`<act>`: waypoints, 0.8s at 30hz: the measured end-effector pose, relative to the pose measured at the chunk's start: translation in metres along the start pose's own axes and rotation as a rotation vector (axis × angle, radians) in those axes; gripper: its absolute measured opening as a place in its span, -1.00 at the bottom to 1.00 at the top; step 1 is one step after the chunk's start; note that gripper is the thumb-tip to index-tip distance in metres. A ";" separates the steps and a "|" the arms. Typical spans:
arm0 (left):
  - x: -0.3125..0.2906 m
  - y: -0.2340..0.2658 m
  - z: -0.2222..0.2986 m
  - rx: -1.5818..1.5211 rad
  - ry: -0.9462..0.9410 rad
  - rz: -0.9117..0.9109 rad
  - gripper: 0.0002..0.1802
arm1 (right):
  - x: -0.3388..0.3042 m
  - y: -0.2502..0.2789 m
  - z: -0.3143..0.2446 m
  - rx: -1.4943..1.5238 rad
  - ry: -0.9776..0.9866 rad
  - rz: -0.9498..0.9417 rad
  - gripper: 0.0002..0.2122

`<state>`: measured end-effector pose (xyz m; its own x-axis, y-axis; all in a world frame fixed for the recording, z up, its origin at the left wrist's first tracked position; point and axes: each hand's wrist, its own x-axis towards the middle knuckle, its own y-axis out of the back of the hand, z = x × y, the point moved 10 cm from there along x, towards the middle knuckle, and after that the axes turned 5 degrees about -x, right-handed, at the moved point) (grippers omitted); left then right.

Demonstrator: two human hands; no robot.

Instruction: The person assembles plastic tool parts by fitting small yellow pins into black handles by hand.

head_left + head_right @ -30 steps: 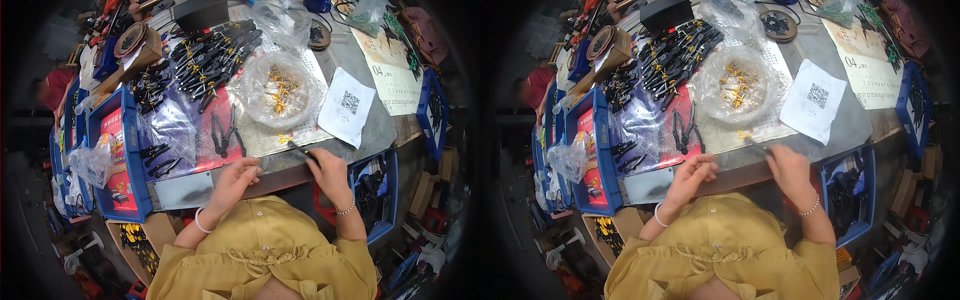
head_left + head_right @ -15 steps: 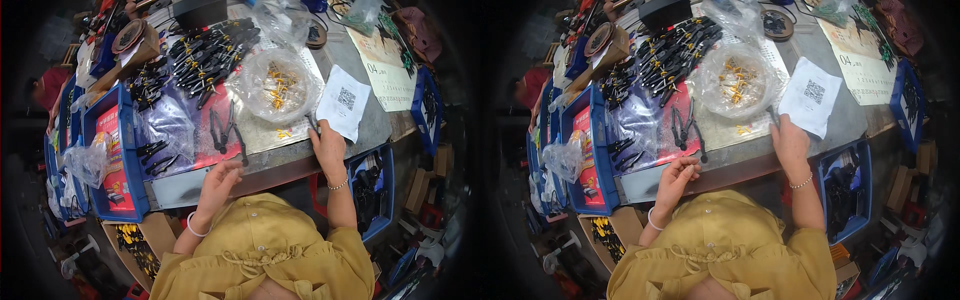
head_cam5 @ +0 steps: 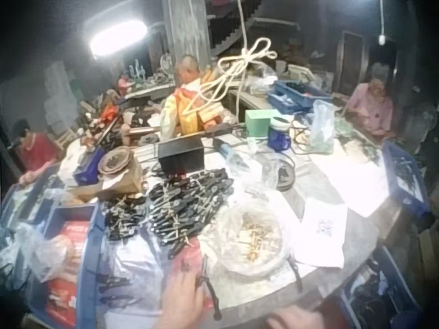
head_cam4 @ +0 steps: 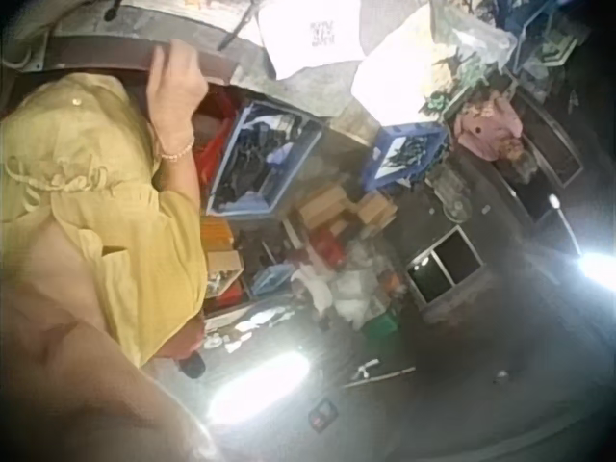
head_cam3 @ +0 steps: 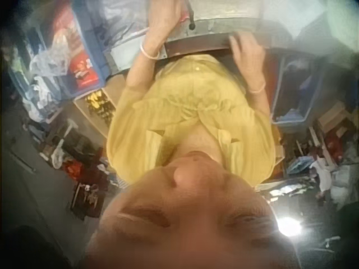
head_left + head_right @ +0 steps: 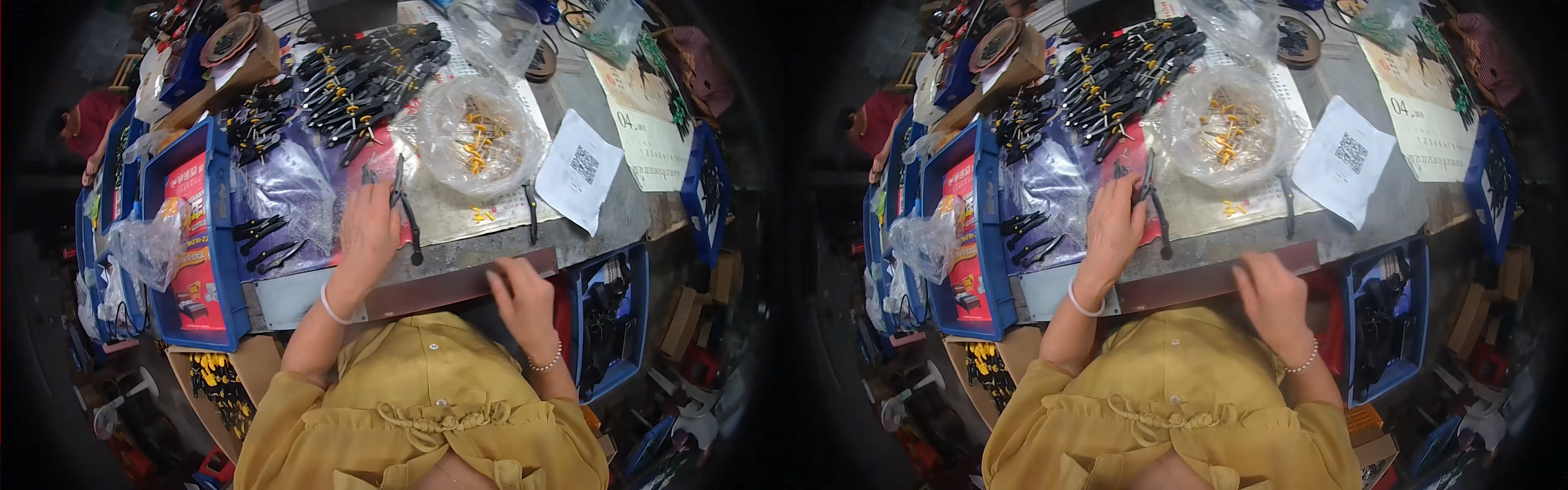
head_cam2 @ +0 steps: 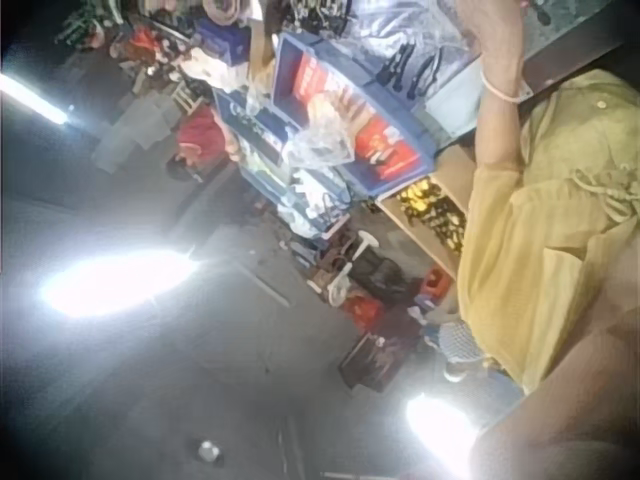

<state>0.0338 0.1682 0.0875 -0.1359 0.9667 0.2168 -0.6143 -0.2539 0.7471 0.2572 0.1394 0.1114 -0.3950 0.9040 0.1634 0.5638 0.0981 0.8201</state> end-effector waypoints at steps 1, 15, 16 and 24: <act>0.004 -0.005 0.007 0.175 -0.052 -0.013 -0.61 | -0.002 -0.005 -0.004 0.043 -0.016 -0.034 -0.85; 0.010 -0.009 0.009 0.217 -0.059 0.021 -0.62 | 0.056 -0.039 0.052 -0.155 -0.093 -0.043 -0.89; 0.007 -0.003 0.016 0.209 -0.092 0.053 -0.63 | 0.059 -0.039 0.053 -0.155 -0.093 -0.041 -0.89; -0.023 -0.034 0.061 -0.642 0.030 -0.258 -0.74 | 0.066 -0.047 0.051 0.134 0.010 -0.297 -0.89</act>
<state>0.1048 0.1526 0.0957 0.0605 0.9965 0.0583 -0.9670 0.0440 0.2511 0.2417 0.2157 0.0551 -0.5629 0.8239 -0.0662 0.5131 0.4111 0.7535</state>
